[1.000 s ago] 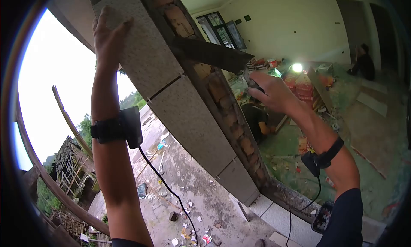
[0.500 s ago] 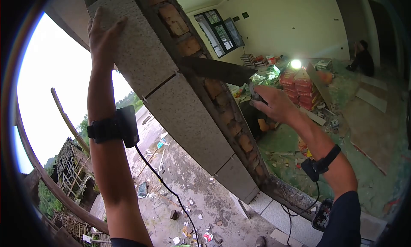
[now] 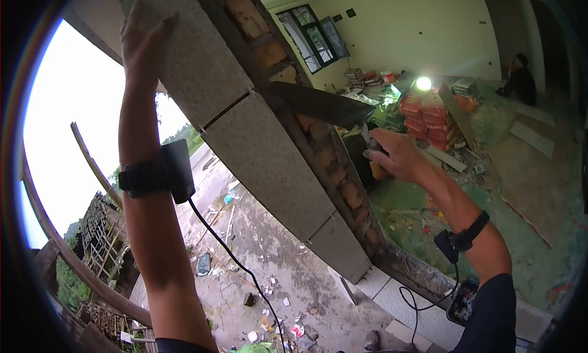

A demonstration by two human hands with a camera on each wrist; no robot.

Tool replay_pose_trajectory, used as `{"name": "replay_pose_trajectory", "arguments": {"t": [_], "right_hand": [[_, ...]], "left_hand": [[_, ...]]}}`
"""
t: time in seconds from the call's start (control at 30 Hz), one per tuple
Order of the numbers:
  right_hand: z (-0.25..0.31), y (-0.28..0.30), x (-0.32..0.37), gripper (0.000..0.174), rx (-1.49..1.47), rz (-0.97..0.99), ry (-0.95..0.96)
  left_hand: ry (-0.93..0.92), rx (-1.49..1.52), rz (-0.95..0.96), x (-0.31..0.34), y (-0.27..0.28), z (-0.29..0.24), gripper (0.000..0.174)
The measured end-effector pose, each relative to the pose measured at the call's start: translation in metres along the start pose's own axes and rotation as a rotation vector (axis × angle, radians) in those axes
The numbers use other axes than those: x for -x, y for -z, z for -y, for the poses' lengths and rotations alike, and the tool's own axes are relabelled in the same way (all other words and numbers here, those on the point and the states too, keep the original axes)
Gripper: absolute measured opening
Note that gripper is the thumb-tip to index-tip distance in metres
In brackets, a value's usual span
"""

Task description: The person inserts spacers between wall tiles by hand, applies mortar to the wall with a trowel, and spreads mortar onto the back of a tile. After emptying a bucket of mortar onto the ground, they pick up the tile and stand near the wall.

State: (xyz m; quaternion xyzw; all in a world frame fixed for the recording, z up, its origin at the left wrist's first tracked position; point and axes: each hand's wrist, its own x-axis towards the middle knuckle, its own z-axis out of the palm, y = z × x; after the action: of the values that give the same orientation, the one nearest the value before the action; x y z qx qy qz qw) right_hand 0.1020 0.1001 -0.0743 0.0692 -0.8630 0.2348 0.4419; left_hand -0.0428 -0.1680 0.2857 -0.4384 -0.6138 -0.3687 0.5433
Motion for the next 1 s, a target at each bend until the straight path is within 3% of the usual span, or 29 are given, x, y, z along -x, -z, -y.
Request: {"name": "replay_pose_trajectory", "arguments": {"t": [0.13, 0.3, 0.8, 0.9, 0.97, 1.0], "right_hand": [[-0.007, -0.006, 0.012, 0.031, 0.023, -0.002, 0.02], [-0.013, -0.014, 0.026, 0.031, 0.082, -0.02, 0.005], [-0.041, -0.022, 0.098, 0.032, 0.147, 0.027, -0.011], [-0.029, -0.006, 0.112, 0.033, 0.19, 0.002, -0.055], [-0.009, 0.01, 0.118, 0.032, 0.1, -0.003, -0.296], [-0.003, 0.013, 0.12, 0.032, 0.121, -0.013, -0.296]], "left_hand": [[-0.009, 0.101, 0.043, -0.003, -0.001, 0.008, 0.082], [-0.069, 0.015, -0.034, -0.004, -0.002, 0.012, 0.077], [-0.038, 0.09, 0.072, 0.002, -0.01, 0.017, 0.079], [-0.074, 0.18, 0.019, -0.006, 0.001, 0.018, 0.079], [-0.125, 0.157, -0.024, 0.002, 0.006, 0.013, 0.077], [-0.095, 0.231, -0.017, 0.006, 0.005, 0.016, 0.077]]}}
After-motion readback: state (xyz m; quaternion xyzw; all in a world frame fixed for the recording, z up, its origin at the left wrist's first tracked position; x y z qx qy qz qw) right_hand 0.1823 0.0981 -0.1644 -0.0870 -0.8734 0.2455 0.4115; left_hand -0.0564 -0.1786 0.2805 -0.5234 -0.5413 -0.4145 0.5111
